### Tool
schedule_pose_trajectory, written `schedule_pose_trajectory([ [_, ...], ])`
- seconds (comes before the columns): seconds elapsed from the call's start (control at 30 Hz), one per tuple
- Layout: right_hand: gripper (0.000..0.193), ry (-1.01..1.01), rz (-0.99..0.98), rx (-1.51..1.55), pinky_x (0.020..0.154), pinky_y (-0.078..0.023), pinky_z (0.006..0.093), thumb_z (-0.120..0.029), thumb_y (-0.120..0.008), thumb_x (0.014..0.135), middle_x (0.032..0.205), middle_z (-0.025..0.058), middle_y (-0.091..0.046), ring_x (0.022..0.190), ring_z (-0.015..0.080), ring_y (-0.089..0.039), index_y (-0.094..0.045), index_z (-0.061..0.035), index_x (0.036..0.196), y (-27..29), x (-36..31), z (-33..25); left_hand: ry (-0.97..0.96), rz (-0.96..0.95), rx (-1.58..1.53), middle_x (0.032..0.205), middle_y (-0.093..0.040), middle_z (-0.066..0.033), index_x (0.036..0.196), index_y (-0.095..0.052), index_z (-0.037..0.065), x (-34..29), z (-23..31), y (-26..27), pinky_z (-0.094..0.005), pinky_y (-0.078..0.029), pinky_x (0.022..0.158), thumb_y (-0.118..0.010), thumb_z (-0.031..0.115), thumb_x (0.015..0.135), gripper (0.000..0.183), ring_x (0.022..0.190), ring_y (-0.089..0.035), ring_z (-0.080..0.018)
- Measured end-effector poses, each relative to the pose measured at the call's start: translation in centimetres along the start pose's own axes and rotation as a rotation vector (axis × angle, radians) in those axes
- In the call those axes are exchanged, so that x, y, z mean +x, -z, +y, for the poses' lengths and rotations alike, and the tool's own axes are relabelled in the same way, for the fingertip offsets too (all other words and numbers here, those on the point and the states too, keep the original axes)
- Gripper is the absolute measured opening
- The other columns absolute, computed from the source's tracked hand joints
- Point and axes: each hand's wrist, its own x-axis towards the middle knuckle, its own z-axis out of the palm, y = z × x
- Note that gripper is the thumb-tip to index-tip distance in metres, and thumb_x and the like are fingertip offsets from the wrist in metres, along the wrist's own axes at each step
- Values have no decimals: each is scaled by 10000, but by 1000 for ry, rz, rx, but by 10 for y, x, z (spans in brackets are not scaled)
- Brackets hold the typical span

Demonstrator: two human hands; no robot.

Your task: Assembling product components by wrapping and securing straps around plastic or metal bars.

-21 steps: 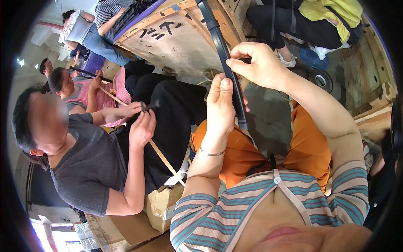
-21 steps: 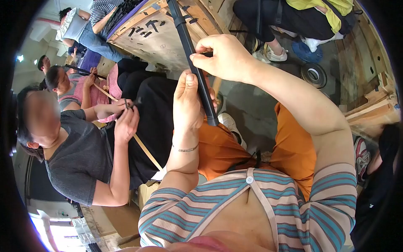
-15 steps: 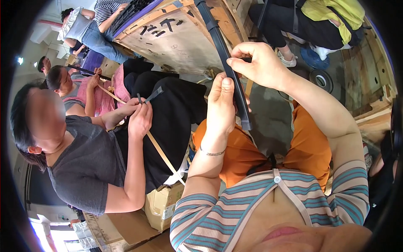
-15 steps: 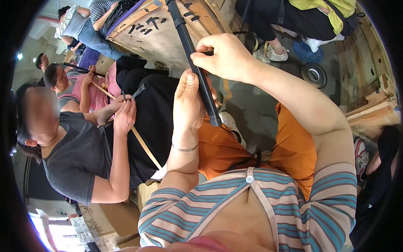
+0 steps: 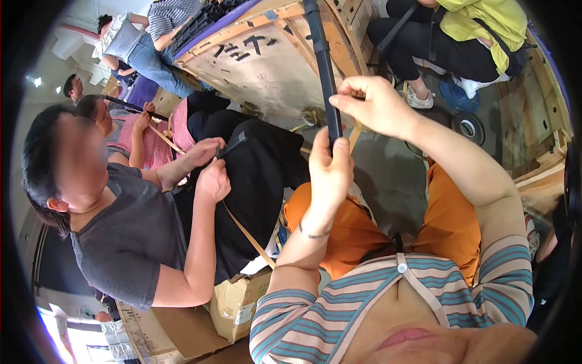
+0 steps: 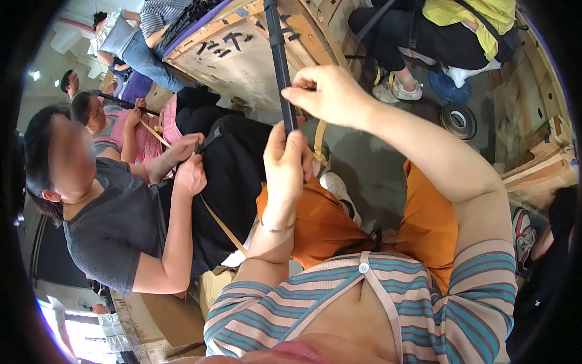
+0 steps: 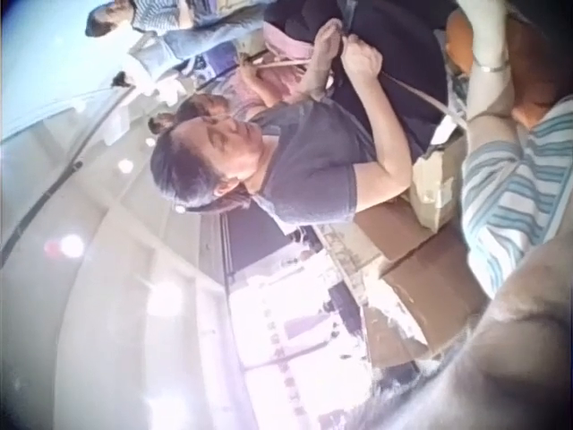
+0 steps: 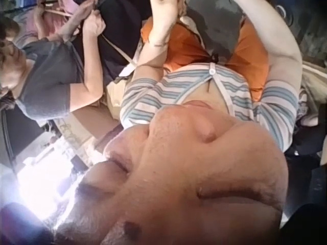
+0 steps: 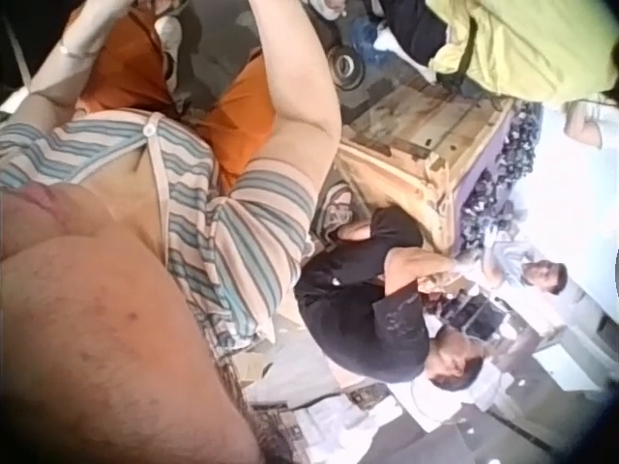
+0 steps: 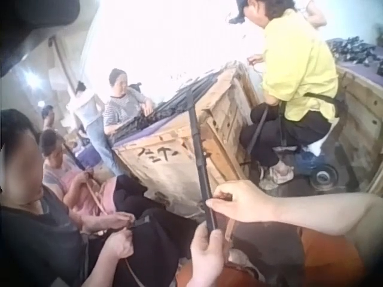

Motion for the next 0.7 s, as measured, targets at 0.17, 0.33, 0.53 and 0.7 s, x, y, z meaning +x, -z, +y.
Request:
schedule_pose_trajectory([
  [0.17, 212, 49, -67, 14, 494, -344, 223, -202, -634, 821, 585, -18, -493, 546, 41, -407, -588, -4, 762, 15, -1, -5, -117, 13, 30, 664, -464, 41, 1056, -476, 13, 7, 2, 13, -157, -287, 406, -537, -5, 826, 238, 472, -380, -5],
  [0.33, 246, 1, -63, -17, 454, -296, 210, -209, -644, 813, 543, -41, -445, 513, 22, -368, -543, -24, 686, 38, -13, -27, -168, -54, -62, 618, -461, 33, 1065, -481, -2, 6, 14, 16, -163, -263, 378, -527, -23, 829, 242, 417, -359, -13],
  [0.53, 263, 79, -81, 86, 452, -266, 199, -172, -632, 822, 542, -57, -429, 518, 6, -337, -507, -35, 636, 50, -28, -43, -217, -209, -196, 579, -455, -24, 1074, -477, -46, 11, 10, 18, -176, -262, 312, -577, 105, 840, 296, 367, -351, -66],
  [0.7, 257, 94, -26, 108, 435, -253, 201, -156, -636, 817, 537, -55, -428, 507, 3, -336, -512, -30, 632, 47, -36, -51, -290, -2, 0, 615, -469, -18, 1084, -490, -36, 14, 10, 6, -167, -284, 333, -555, 104, 861, 272, 412, -372, -52],
])
